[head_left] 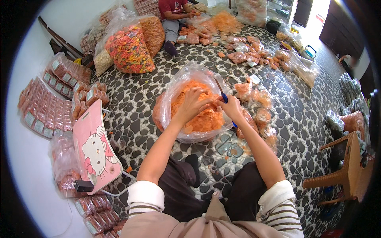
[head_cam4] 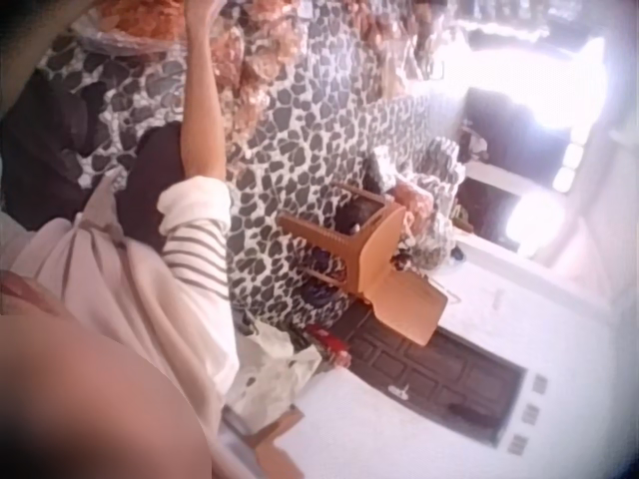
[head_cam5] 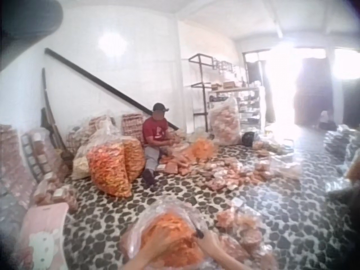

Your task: The person sits on the floor and uses a knife to cut orange dried fruit pieces from a large plastic bag into smaller portions. The cut pieces are placed into smaller plastic bags on the floor. Another person is visible in the background performing a similar task.

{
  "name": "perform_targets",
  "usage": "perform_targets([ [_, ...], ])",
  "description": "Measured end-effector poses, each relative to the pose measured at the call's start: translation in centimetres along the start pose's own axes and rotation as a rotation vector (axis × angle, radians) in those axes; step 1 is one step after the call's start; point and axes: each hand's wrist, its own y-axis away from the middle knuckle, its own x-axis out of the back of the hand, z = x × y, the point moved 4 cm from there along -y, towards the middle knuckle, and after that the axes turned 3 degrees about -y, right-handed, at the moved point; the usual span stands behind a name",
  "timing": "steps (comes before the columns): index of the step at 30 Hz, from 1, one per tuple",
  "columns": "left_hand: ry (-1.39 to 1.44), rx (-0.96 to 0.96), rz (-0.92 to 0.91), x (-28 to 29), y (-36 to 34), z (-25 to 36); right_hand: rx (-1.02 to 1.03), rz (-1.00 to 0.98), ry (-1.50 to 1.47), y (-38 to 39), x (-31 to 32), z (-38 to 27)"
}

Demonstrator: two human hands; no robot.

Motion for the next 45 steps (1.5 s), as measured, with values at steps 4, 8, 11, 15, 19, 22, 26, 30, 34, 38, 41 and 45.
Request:
perform_targets([
  [4,-0.072,-0.05,0.002,0.1,0.2,-0.1,0.018,-0.02,-0.002,0.5,-0.5,-0.9],
  [8,-0.132,-0.101,-0.003,0.5,0.5,-0.4,0.058,0.007,0.038,0.4,-0.8,-0.7],
  [11,-0.15,-0.103,-0.02,1.0,0.9,-0.8,0.039,0.084,0.075,-0.5,-0.6,0.5],
  [15,-0.15,-0.115,-0.05,-0.1,1.4,-0.8,-0.069,0.081,0.102,-1.0,-1.1,2.8],
  [19,0.295,0.347,-0.056,-2.5,2.4,-3.5,-0.266,-0.134,-0.387,-2.3,-1.9,3.4],
  [22,0.504,0.636,-0.004,-4.3,3.0,-6.1,-0.257,-0.269,-0.523,-3.1,-2.8,2.2],
  [26,0.7,1.058,-0.084,-6.0,3.8,-8.0,-0.067,-0.256,-0.191,-4.4,-4.6,1.1],
  [30,1.166,1.336,0.122,-6.0,4.0,-7.7,-0.075,-0.201,-0.271,-6.0,-6.2,1.9],
  [34,1.402,1.307,0.059,-5.5,4.0,-7.4,-0.157,-0.186,-0.381,-7.0,-6.8,3.1],
  [38,1.415,1.293,0.072,-5.3,4.4,-7.9,-0.228,-0.158,-0.364,-7.1,-6.2,2.9],
  [41,1.204,1.25,0.038,-5.1,4.3,-8.0,-0.302,-0.138,-0.431,-6.5,-5.6,2.5],
  [45,0.872,1.193,0.062,-4.4,3.7,-8.1,-0.374,-0.123,-0.573,-5.9,-4.9,2.3],
])
